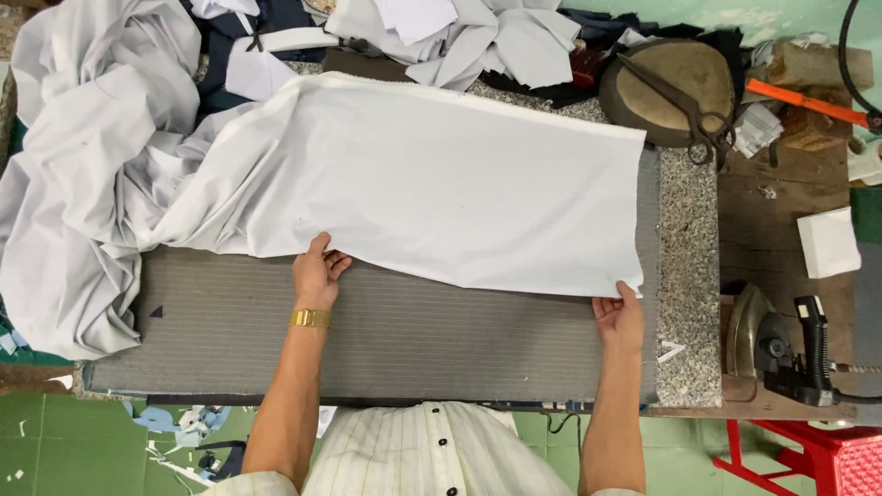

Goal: The person irons a large white fabric on a table using a steam iron, smoothing it out and folding it. They then use a ruler and chalk to mark lines on the fabric.

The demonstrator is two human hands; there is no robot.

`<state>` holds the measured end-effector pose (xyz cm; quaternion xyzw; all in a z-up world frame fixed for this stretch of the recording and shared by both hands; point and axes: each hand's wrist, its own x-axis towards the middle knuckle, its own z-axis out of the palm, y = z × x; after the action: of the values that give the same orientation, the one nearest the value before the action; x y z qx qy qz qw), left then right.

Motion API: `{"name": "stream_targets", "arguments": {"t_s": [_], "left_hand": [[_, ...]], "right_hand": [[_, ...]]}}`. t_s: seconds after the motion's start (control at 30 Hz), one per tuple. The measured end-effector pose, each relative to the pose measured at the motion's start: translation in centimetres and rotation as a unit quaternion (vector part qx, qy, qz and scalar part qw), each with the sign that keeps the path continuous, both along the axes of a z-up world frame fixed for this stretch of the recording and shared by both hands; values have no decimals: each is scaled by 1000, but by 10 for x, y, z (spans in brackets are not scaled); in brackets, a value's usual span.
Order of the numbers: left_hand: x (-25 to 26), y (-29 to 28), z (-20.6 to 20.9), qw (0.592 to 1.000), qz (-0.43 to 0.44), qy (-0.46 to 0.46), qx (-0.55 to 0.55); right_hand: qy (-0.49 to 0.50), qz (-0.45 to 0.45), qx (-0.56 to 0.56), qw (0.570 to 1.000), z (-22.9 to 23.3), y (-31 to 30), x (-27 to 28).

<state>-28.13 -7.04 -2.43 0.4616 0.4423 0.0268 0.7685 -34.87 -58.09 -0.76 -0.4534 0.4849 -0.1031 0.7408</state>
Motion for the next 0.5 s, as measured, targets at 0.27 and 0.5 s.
{"name": "stream_targets", "arguments": {"t_s": [0.27, 0.5], "left_hand": [[12, -7, 6, 987, 59, -24, -147], [62, 20, 44, 977, 102, -79, -168]], "right_hand": [[-155, 5, -29, 987, 111, 5, 33], [-235, 21, -46, 971, 140, -3, 102]]}}
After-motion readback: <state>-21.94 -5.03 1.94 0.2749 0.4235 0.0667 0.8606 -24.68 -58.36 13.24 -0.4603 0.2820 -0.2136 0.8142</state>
